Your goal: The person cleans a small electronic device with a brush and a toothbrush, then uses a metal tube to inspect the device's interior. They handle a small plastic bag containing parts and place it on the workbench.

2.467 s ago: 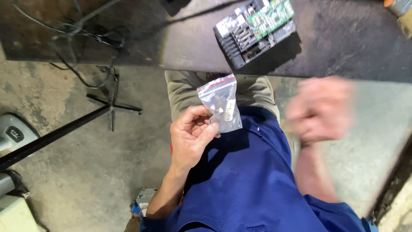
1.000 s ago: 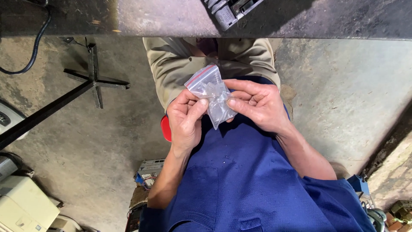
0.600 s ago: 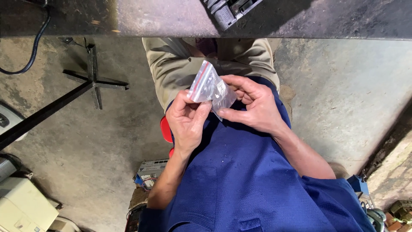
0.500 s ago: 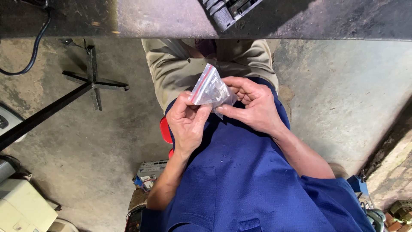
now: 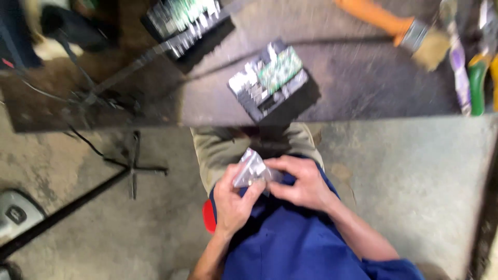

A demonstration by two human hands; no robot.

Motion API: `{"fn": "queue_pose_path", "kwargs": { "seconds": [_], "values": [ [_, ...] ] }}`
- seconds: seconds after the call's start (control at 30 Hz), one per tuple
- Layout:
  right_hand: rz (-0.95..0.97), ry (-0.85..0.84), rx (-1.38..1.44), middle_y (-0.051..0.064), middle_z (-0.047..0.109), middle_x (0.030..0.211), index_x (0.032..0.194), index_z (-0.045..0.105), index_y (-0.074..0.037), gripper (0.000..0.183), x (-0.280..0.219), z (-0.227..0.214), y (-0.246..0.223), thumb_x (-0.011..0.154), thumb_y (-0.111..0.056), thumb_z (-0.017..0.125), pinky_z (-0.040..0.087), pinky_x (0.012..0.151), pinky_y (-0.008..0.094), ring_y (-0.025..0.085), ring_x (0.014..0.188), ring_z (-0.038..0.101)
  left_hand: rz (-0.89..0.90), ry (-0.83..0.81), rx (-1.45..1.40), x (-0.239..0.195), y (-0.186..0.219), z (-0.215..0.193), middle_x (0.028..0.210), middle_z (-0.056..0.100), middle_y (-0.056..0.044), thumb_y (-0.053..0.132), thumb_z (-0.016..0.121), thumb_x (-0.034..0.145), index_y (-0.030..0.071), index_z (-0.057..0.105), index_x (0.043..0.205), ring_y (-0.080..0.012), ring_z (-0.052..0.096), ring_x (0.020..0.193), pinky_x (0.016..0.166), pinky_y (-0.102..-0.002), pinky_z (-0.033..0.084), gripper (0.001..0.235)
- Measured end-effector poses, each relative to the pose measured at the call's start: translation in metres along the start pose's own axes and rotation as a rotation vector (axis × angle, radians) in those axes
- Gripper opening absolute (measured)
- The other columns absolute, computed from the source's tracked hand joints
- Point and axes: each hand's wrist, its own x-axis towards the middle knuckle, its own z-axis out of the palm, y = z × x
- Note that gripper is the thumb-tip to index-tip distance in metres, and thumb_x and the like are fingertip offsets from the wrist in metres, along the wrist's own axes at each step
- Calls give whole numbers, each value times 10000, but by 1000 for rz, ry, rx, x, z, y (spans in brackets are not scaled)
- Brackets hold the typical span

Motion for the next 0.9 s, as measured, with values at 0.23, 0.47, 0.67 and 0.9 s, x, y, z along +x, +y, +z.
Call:
{"fn": "queue_pose_path", "kwargs": {
  "seconds": [0.23,0.47,0.67,0.9],
  "values": [
    [-219,295,-203,109,766,1079,1113,735,-28,377,22,-68,-32,806,-210,858,587,954,345,242,1013,746,243,391,-123,53,88,-52,916,689,-14,103,802,777,46,720,1058,-107,637,816,695,-255,542,299],
    [-447,703,-795,114,738,933,1004,777,2,114,69,-110,-7,939,-76,830,551,742,369,264,784,651,731,325,133,208,219,-58,889,532,-62,119,665,958,37,519,972,-144,467,761,588,-289,399,168],
    [-445,814,-1051,69,707,912,916,809,-76,165,79,-110,-24,944,-234,770,500,636,329,243,746,621,520,361,55,369,190,-30,609,574,1,144,846,769,74,657,759,-92,538,533,479,-273,503,202],
    [-431,927,-1050,41,676,874,874,777,-108,288,80,-115,-11,972,-340,638,434,543,286,208,666,587,376,324,-73,430,148,-20,857,644,-83,71,857,789,23,539,974,-114,645,675,525,-284,626,371]
  ]
}}
